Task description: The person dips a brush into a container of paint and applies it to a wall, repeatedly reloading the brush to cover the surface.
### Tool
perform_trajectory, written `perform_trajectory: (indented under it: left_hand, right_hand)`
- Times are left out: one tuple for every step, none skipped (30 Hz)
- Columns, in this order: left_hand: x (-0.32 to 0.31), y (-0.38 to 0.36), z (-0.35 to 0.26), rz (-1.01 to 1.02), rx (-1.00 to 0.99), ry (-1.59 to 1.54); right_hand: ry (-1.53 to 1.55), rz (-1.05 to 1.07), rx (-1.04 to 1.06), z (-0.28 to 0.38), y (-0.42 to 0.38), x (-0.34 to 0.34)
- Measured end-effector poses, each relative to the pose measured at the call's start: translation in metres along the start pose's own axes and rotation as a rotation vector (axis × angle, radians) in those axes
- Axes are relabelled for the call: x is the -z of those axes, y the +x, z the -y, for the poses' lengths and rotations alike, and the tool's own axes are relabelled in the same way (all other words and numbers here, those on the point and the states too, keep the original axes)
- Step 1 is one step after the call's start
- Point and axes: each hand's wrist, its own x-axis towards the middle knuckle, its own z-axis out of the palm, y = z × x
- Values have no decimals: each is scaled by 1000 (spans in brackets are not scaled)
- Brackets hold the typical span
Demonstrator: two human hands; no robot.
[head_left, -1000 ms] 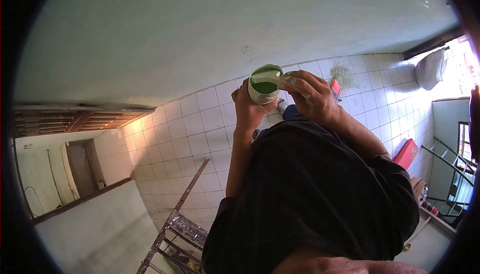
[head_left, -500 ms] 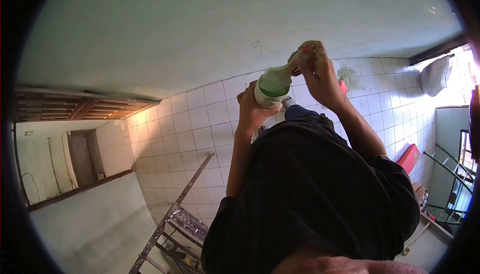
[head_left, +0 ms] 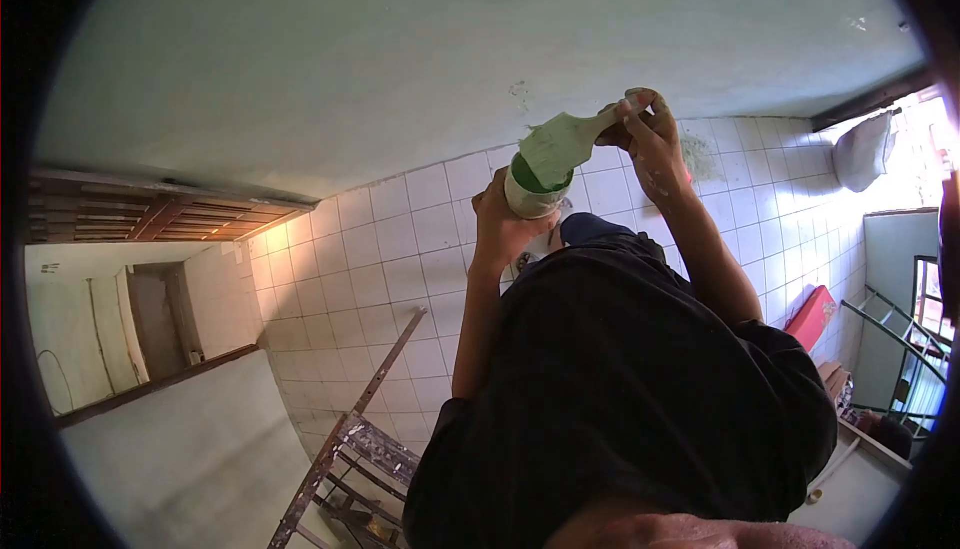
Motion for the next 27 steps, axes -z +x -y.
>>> perform_trajectory:
  left_hand:
    - [0, 3, 1, -6, -5, -2]
    - [1, 6, 2, -2, -2, -7]
    - [4, 9, 0, 10, -2, -3]
    - [6, 14, -1, 23, -3, 2]
    - [8, 18, 0, 27, 0, 0]
    - [9, 21, 1, 22, -8, 25]
    - [10, 26, 1, 18, -17, 50]
    - [12, 31, 2, 22, -12, 51]
    - [14, 38, 0, 20, -14, 28]
    - [16, 43, -1, 17, -16, 4]
    - [19, 50, -1, 17, -12, 5]
    - [23, 57, -1, 19, -56, 63]
    - [26, 62, -1, 19, -104, 120]
    - [27, 68, 0, 17, -100, 121]
    - [29, 75, 1, 24, -90, 114]
    - [30, 82, 2, 32, -81, 105]
    - [31, 89, 4, 32, -79, 103]
    - [33, 96, 5, 44, -88, 107]
    - [34, 103, 5, 57, -98, 110]
    - [32, 106, 5, 56, -100, 110]
    - [31, 110, -1, 76, -26, 51]
    - [30, 115, -4, 93, 46, -9]
    - [29, 119, -5, 89, 44, -11]
    - [29, 122, -6, 106, 62, -62]
    - [30, 126, -5, 124, 79, -113]
    - [32, 131, -4, 122, 76, -115]
    - [34, 133, -3, 120, 48, -74]
  right_hand:
    - [-5, -4, 0, 1, 1, 0]
    - [-44, -3, 61, 3, 3, -1]
    - [-83, -1, 123, 4, 3, -4]
    - [-85, -5, 121, 5, 5, -5]
    - [-149, 15, 184, 8, 7, -6]
    - [-212, 35, 248, 10, 9, -7]
    - [-212, 31, 245, 12, 12, -8]
    - [-281, 42, 271, 14, 17, -9]
    - [-349, 55, 297, 16, 21, -10]
    - [-348, 53, 294, 18, 25, -12]
    - [-338, 79, 312, 20, 30, -15]
    - [-329, 106, 332, 22, 36, -18]
    - [-328, 109, 334, 25, 38, -21]
    - [-341, 147, 347, 28, 44, -23]
    - [-354, 184, 361, 29, 49, -24]
    - [-354, 185, 358, 29, 55, -26]
    - [-366, 157, 369, 29, 61, -27]
    - [-378, 128, 381, 29, 68, -29]
    - [-379, 129, 381, 27, 75, -31]
    - [-337, 135, 375, 24, 80, -31]
    - [-295, 141, 366, 22, 85, -31]
    - [-296, 143, 366, 20, 91, -30]
    - [-297, 174, 376, 19, 97, -29]
    - [-298, 205, 389, 19, 101, -28]
    - [-292, 231, 385, 19, 105, -24]
    - [-294, 233, 388, 21, 111, -22]
    - [-290, 234, 378, 23, 113, -20]
